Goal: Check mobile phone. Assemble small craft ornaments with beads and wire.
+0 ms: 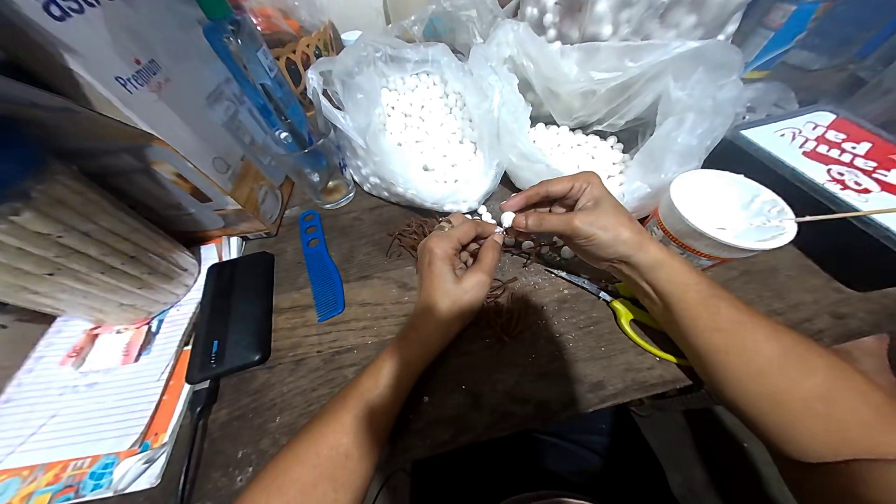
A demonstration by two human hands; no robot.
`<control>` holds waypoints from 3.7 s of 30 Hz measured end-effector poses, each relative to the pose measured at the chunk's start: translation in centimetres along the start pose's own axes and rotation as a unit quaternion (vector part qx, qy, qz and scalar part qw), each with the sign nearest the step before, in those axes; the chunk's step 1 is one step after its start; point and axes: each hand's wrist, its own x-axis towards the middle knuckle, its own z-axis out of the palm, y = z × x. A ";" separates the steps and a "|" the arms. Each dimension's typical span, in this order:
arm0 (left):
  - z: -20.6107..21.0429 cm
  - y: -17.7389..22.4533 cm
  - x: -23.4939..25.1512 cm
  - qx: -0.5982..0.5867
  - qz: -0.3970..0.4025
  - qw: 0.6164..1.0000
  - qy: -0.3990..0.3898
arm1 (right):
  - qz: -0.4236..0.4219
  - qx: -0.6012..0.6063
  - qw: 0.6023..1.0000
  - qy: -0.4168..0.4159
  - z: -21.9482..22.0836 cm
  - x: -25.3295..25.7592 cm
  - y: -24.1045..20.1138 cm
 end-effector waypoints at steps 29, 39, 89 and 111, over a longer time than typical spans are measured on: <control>-0.1 -0.1 0.0 0.028 -0.006 1.000 -0.005 | 0.005 -0.532 0.846 -0.025 -2.6 1.7 1.4; -0.1 -0.1 -0.1 0.023 -0.011 1.000 -0.007 | -0.003 -0.530 0.847 -0.039 -2.7 1.3 1.4; 0.1 -0.2 -0.1 0.023 0.022 0.999 -0.012 | 0.016 0.010 1.000 -0.013 -0.7 -0.1 -0.1; -0.2 0.0 0.1 -0.041 -0.052 0.998 -0.006 | -0.031 -0.317 0.947 0.040 -3.2 0.3 -0.7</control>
